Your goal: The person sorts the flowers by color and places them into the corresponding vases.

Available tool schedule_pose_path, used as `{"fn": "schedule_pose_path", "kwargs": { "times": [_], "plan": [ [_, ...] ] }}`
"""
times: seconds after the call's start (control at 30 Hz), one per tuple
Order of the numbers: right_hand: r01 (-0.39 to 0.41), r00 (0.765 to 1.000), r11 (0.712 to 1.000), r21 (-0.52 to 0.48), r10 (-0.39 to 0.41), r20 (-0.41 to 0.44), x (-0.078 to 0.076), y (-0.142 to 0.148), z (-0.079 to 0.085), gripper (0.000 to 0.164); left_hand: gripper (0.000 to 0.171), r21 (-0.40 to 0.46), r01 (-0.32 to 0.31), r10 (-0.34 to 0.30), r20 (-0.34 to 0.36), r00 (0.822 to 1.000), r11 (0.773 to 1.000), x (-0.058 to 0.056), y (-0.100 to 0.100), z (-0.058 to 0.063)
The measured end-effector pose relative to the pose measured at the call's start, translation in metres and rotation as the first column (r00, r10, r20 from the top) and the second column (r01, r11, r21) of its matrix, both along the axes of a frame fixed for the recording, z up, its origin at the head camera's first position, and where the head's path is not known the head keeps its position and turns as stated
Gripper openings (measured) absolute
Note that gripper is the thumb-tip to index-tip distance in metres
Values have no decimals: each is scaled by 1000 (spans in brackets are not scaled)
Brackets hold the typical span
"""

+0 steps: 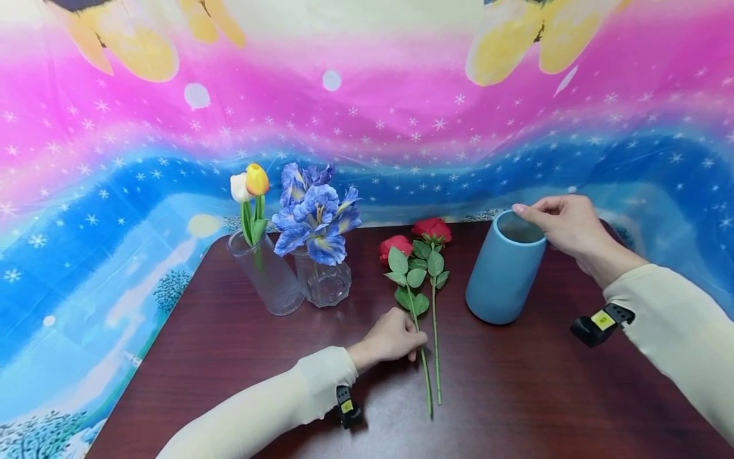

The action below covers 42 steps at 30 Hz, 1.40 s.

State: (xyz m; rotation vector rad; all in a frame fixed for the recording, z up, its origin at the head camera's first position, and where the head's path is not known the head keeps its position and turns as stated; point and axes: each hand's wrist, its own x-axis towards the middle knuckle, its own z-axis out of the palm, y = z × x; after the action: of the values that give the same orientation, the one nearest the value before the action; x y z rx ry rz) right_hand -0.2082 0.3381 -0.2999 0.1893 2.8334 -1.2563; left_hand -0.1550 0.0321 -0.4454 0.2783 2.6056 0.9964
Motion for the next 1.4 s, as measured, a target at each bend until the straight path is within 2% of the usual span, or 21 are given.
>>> {"fn": "schedule_pose_path", "kwargs": {
  "times": [0.2, 0.4, 0.57, 0.77, 1.2, 1.4],
  "plan": [
    [-3, 1000, 1000, -1, 3, 4, 0, -1, 1, 19, 37, 86, -1, 5, -55, 998, 996, -1, -4, 6],
    [-5, 1000, 1000, 6, 5, 7, -1, 0, 1, 19, 30, 150, -11, 22, -71, 997, 989, -2, -6, 12],
    [-4, 1000, 1000, 9, 4, 15, -1, 0, 1, 22, 24, 229, -17, 31, -58, 998, 973, -3, -8, 22],
    [-6, 999, 1000, -5, 6, 31, 1, 0, 2, 23, 20, 297, 14, 12, -84, 996, 955, -2, -8, 33],
    [-9, 1000, 1000, -5, 9, 15, 1, -2, 1, 25, 17, 321, 99, -28, -220, 975, 942, 0, -8, 51],
    [-11, 1000, 1000, -8, 11, 16, 1, -1, 1, 25, 22, 338, 142, -51, -263, 963, 930, 2, -8, 57]
  ]
}}
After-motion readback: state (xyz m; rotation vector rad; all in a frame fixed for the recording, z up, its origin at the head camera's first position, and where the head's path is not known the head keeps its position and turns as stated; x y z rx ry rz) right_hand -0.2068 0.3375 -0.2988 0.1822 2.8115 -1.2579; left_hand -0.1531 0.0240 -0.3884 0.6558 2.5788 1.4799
